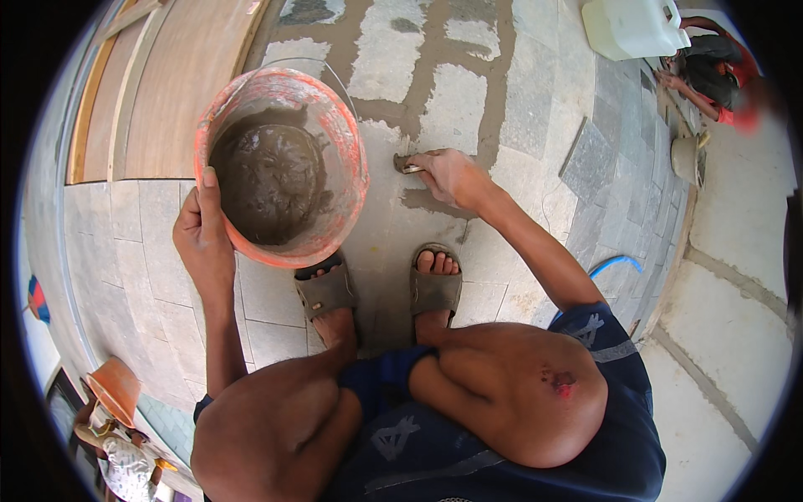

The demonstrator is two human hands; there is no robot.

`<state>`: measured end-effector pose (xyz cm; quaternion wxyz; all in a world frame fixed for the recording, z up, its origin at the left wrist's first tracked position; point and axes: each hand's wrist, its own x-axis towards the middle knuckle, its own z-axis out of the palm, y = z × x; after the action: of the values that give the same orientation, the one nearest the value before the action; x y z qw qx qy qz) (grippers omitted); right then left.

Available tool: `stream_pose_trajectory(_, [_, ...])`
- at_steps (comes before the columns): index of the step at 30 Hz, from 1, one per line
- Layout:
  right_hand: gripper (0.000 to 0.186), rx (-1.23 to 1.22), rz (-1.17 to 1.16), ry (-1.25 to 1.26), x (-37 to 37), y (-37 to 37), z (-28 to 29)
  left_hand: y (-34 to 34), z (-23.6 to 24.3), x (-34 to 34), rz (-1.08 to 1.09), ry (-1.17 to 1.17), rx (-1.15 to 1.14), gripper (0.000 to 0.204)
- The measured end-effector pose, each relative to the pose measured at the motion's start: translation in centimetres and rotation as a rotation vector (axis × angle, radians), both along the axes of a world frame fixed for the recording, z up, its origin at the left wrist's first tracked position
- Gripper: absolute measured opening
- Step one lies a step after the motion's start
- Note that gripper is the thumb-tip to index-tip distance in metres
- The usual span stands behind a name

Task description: The person scoops grout from a bucket using a trowel and applies it to the gaps between floor tiles. They spread the material into the joints and smooth the surface, working methodically across the tiled area.

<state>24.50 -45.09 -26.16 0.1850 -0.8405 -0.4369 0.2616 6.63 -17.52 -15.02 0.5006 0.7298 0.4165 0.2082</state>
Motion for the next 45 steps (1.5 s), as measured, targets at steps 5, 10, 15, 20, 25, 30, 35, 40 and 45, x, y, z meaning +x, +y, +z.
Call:
stream_pose_trajectory(5, [0.028, 0.045, -0.189, 0.178, -0.4, 0.0, 3.2, 0.4, 0.1, -0.3, 0.010, 0.015, 0.020, 0.049])
stream_pose_trajectory(10, [0.036, 0.284, -0.091, -0.263, -0.2, -1.3, -1.4, 0.2, 0.1, 0.0, 0.015, -0.002, -0.013, 0.049])
stream_pose_trajectory(15, [0.042, -0.002, 0.065, -0.314, -0.6, -3.2, -3.0, 0.2, 0.1, 0.2, 0.007, -0.012, 0.000, 0.049])
stream_pose_trajectory(20, [0.034, -0.027, 0.051, -0.244, 0.3, -3.8, -0.5, 0.7, 0.1, -0.3, 0.028, 0.013, -0.031, 0.049])
stream_pose_trajectory(25, [0.024, 0.055, -0.479, -0.027, 2.0, -1.8, 2.0, 0.4, 0.2, -0.1, 0.012, -0.006, -0.007, 0.049])
stream_pose_trajectory(30, [0.020, 0.173, -0.499, -0.128, 1.6, 0.5, -0.7, 0.2, 0.1, 0.1, 0.007, 0.017, 0.015, 0.050])
stream_pose_trajectory(35, [0.021, 0.067, -0.286, -0.158, 0.5, 1.8, -1.4, 0.3, 0.0, 0.2, 0.025, -0.002, -0.013, 0.049])
stream_pose_trajectory(40, [0.019, -0.033, -0.160, -0.004, -0.2, 1.8, 0.2, 0.6, -0.1, -0.1, 0.000, -0.014, -0.009, 0.049])
stream_pose_trajectory(45, [0.021, -0.026, -0.067, 0.093, -1.9, 0.6, 0.0, 0.5, -0.1, -0.1, 0.016, 0.008, -0.029, 0.049])
